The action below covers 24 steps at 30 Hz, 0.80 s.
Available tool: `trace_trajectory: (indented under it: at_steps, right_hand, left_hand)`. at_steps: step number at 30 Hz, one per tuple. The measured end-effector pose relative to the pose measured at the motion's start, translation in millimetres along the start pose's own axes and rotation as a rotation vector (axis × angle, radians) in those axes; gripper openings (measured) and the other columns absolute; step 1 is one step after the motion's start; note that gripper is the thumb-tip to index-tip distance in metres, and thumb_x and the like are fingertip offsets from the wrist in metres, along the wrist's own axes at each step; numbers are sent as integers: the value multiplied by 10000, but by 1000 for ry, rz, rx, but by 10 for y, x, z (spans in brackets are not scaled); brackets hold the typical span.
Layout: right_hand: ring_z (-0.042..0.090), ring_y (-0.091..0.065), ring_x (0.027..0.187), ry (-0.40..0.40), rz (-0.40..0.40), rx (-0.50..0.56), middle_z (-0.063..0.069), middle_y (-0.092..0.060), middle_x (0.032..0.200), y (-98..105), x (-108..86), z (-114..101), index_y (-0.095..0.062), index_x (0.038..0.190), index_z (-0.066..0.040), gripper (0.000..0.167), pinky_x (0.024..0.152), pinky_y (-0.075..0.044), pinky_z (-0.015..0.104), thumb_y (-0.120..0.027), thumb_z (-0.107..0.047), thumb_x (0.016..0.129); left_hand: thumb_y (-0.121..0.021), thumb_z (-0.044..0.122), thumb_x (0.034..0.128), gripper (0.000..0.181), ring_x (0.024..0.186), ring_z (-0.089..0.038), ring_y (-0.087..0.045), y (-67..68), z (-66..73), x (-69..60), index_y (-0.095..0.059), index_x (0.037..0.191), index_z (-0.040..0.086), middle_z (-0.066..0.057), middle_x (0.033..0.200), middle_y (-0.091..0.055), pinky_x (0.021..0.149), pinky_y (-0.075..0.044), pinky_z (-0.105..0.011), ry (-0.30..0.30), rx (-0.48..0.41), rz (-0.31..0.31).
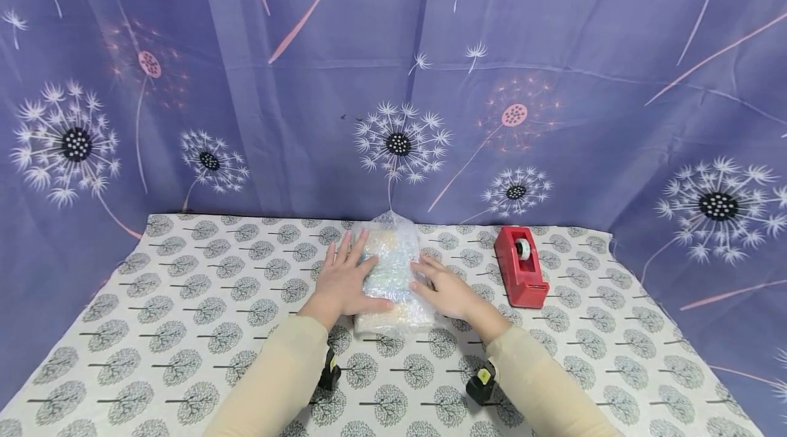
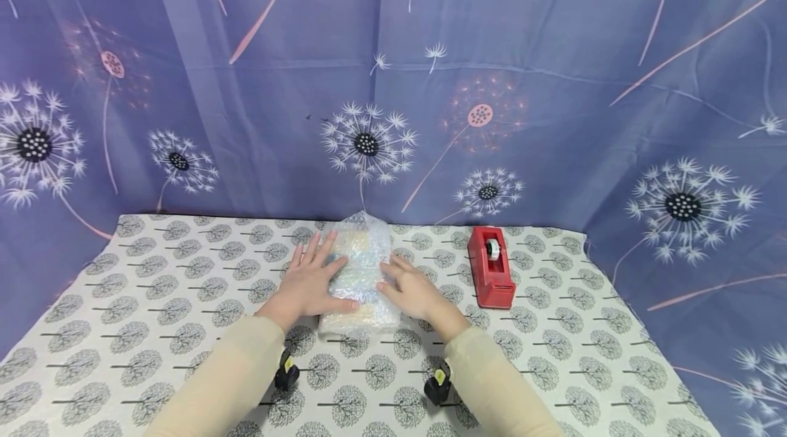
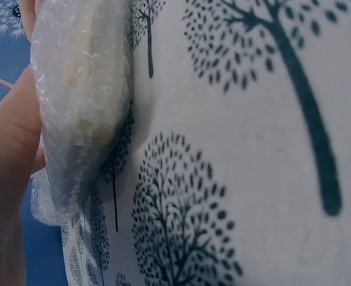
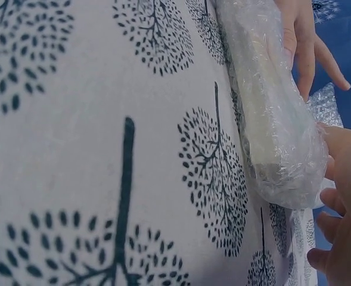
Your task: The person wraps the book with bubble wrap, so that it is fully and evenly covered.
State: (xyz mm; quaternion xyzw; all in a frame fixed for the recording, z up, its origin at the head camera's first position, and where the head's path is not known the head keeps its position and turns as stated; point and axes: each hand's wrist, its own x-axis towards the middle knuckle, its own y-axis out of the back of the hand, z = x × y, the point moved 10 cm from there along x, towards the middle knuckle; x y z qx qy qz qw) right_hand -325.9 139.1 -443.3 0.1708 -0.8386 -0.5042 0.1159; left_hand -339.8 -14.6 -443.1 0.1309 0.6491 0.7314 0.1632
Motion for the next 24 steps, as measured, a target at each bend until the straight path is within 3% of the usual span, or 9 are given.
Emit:
trace_trajectory:
  at_steps: [4, 8, 16, 24]
  right_hand:
    - [389, -258, 1412, 16, -11, 23, 179, -262, 1540, -19, -16, -14, -416, 1420, -69, 551, 1136, -236, 569, -462, -393, 977]
    - [386, -314, 1389, 30, -6, 35, 190, -325, 1510, -24, -38, -46, -471, 1375, -36, 527, 1144, -254, 535, -490, -369, 967]
    - [362, -373, 1363, 31, -8, 45, 190, -412, 1460, -2, -70, -135, -527, 1319, -11, 503, 1145, -277, 495, -534, -351, 948]
    - [331, -415, 1342, 35, -28, 45, 159, -434, 1453, -19, -111, -194, -527, 1320, -16, 501, 1136, -305, 474, -541, -348, 945]
  left_hand:
    - [-470, 875, 650, 1050, 1468, -344, -74, -8, 14, 26, -338, 1473, 236, -46, 1603, -91, 1176, 24, -569, -11, -6, -19]
    - [-588, 826, 611, 1100, 1441, -339, -213, -30, -3, 61, -330, 1471, 190, -68, 1576, -218, 1169, -107, -586, 1, -117, -55]
    - [-766, 684, 537, 1208, 1441, -297, -229, -28, -45, 90, -282, 1488, 117, -60, 1583, -192, 1168, -198, -523, 16, -334, -96]
    - [-787, 662, 520, 1220, 1451, -313, -190, -47, -101, 94, -269, 1497, 148, -23, 1598, -125, 1155, -204, -545, 27, -377, -110]
